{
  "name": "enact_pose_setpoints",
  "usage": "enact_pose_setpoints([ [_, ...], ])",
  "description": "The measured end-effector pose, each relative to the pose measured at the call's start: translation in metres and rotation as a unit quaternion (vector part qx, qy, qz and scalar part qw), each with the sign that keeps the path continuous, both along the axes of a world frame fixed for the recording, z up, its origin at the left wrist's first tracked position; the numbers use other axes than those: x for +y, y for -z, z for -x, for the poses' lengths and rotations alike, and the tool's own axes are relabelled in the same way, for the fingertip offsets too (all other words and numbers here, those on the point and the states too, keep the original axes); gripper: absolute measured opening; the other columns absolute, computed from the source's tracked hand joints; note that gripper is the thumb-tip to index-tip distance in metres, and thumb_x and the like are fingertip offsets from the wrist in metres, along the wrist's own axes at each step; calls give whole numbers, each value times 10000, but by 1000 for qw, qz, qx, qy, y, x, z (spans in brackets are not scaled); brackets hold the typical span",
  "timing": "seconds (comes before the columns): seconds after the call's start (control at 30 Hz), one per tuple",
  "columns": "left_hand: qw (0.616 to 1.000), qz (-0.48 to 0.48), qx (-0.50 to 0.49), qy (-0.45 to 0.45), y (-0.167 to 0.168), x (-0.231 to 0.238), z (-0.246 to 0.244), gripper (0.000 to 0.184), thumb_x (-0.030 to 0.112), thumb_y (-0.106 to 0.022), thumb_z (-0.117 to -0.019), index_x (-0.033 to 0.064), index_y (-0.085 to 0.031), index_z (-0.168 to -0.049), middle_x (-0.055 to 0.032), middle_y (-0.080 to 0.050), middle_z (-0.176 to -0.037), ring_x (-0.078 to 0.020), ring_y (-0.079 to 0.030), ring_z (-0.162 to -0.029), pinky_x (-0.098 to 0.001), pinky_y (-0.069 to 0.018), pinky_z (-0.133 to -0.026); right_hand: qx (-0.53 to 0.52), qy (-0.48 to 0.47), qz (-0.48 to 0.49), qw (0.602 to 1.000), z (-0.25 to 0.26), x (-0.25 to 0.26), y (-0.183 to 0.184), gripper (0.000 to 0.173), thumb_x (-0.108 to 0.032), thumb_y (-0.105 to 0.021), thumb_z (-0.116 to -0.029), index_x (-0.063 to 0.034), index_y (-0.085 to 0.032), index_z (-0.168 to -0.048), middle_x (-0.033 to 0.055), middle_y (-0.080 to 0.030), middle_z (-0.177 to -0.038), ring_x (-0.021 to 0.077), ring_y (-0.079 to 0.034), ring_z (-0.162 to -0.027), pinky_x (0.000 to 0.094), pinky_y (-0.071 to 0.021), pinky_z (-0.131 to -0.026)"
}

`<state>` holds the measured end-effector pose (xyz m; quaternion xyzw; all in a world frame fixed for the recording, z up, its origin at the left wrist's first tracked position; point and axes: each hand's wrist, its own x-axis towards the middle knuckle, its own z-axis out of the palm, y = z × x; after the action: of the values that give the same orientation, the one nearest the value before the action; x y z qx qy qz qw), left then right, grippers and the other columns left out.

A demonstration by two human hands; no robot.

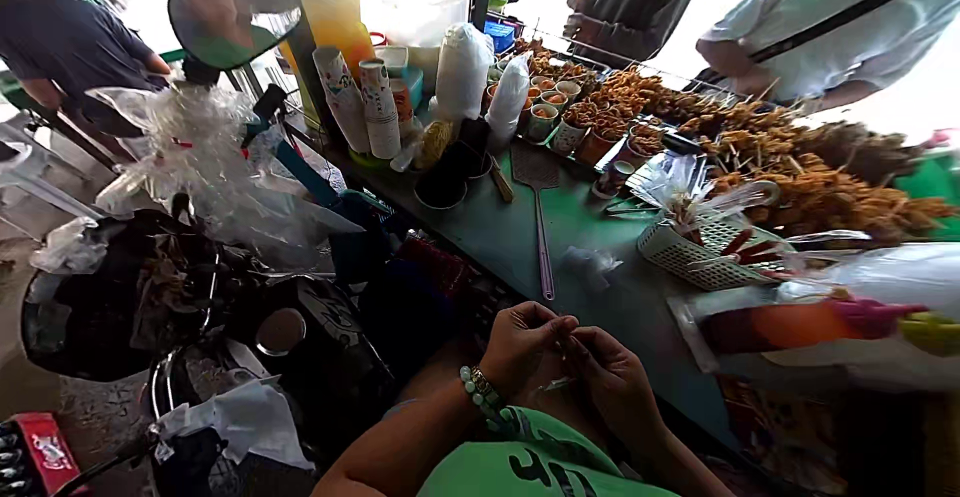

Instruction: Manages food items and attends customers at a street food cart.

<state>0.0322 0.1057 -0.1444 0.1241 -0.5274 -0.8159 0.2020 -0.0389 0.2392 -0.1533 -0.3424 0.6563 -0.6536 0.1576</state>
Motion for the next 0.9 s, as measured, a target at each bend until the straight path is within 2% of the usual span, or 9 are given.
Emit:
enact_pose_setpoints([
  [0.13,996,93,14,5,0,-6,-8,178,52,-565,-1016,-48,-711,-1035,-56,-669,-1005,-20,-630,-865,-193,-536,-816,11,2,-46,999,-8,0,-5,68,-100,-638,-964,-90,-684,-1013,-104,-701,-848,-34,-645,-722,138,-558,-683],
  [0.2,997,74,15,15,0,-7,-11,173,56,-563,-1019,-47,-702,-1033,-42,-663,-968,-18,-621,-836,-196,-533,-800,18,7,-62,998,-11,0,-7,63,-102,-642,-959,-91,-690,-998,-102,-701,-829,-33,-645,-707,133,-557,-672],
  [0.37,999,-21,25,-16,-2,-23,-24,64,25,-682,-937,-18,-648,-904,10,-660,-776,-12,-615,-708,-202,-528,-696,31,-34,-47,998,-21,-19,-6,73,-102,-643,-977,-158,-686,-994,-161,-700,-844,-63,-630,-711,132,-552,-671],
  [0.47,999,41,10,-11,-2,-36,-33,165,62,-594,-1008,-68,-680,-1063,-47,-674,-938,-34,-623,-811,-221,-537,-789,6,-54,-47,997,-31,-32,-8,142,20,-608,-957,-96,-661,-1019,-162,-702,-854,-68,-645,-740,149,-570,-702],
  [0.57,999,37,6,22,2,-42,-39,224,104,-554,-1035,-64,-675,-1119,-61,-687,-1035,-43,-631,-907,-243,-528,-859,1,-48,-28,998,-34,-40,-2,125,15,-623,-954,-99,-662,-990,-161,-699,-851,-70,-641,-742,147,-565,-704],
  [0.67,999,33,19,27,10,-43,-38,153,70,-619,-985,-42,-721,-996,-52,-677,-1041,-65,-632,-944,-256,-533,-869,-3,-36,-26,999,-32,-40,3,127,29,-624,-942,-78,-663,-997,-158,-714,-876,-73,-655,-780,157,-576,-745],
  [0.77,999,8,33,25,13,-40,-31,25,-6,-682,-911,-21,-698,-898,-34,-673,-958,-66,-641,-870,-252,-555,-811,18,-47,-36,998,-29,-34,7,119,20,-620,-936,-30,-662,-1036,-143,-711,-888,-75,-651,-785,160,-573,-740],
  [0.83,998,-28,39,34,13,-36,-24,63,-37,-699,-888,11,-661,-872,-15,-688,-885,-60,-651,-793,-247,-563,-749,66,-53,-34,996,-20,-26,12,129,-16,-635,-947,-2,-670,-1071,-106,-729,-930,-66,-666,-824,169,-583,-777],
  [0.9,999,-12,31,24,10,-32,-18,18,-16,-691,-911,-9,-676,-903,-17,-698,-875,-43,-644,-767,-228,-552,-728,184,-21,-64,981,2,-10,12,256,-132,-653,-986,73,-657,-1140,61,-714,-999,40,-681,-889,234,-590,-826],
])
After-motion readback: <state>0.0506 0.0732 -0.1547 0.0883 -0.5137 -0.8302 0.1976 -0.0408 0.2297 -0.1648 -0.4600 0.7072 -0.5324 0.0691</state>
